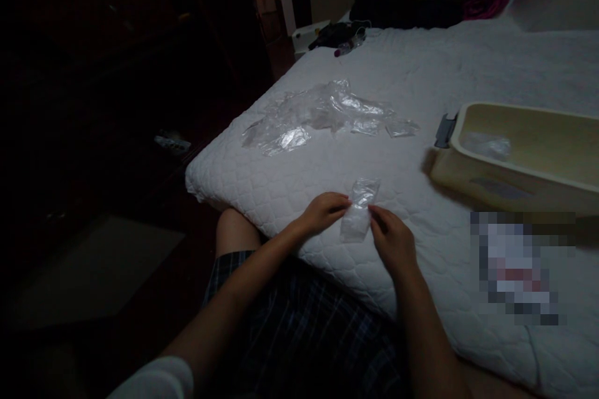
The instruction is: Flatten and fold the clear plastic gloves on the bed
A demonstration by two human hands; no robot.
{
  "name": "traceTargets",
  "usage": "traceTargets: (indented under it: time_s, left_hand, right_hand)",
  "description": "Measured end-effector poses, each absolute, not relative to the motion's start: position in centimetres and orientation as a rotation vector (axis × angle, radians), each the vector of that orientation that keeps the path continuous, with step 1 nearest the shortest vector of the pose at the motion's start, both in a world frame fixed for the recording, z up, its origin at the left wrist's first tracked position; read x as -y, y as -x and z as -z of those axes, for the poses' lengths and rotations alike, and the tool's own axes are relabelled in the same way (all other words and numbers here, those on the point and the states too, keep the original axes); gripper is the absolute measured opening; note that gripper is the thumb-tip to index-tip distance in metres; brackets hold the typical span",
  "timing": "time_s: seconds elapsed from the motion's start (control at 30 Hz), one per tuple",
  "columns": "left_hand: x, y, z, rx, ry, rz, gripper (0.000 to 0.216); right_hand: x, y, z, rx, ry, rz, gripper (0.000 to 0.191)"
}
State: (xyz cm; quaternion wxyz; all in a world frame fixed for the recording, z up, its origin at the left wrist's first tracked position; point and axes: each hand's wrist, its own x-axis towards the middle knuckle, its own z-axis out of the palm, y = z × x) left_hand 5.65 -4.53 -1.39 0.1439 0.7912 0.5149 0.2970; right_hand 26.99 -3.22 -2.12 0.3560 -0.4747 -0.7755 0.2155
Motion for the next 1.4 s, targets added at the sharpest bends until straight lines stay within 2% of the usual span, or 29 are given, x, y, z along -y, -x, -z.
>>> traceTargets:
  time_s: [0.2,0.33,0.8,1.0,1.4]
  left_hand:
    - [4.1,-5.8,2.2,-1.433,-2.102,-0.998,0.018]
    - [4.1,-6.1,1.7,-1.477,-2.063,-0.972,0.017]
    - [4.3,-7.5,0.1,-1.693,-2.133,-0.793,0.038]
    - [4.4,-8.3,0.4,-1.84,-2.135,-0.782,0.038]
    - [5.0,-8.4,0.9,-1.757,-2.156,-1.016,0.033]
  right_hand:
    - [2.8,-27.0,2.5,1.987,1.243,-0.554,0.033]
    - [2.5,-27.0,2.9,1.951,1.29,-0.536,0.035]
    - [2.8,-26.6,1.8,1.959,1.383,-0.574,0.04]
    - [2.9,-26.5,1.5,1.958,1.399,-0.586,0.041]
    - [3.1,-26.5,1.9,1.929,1.336,-0.505,0.033]
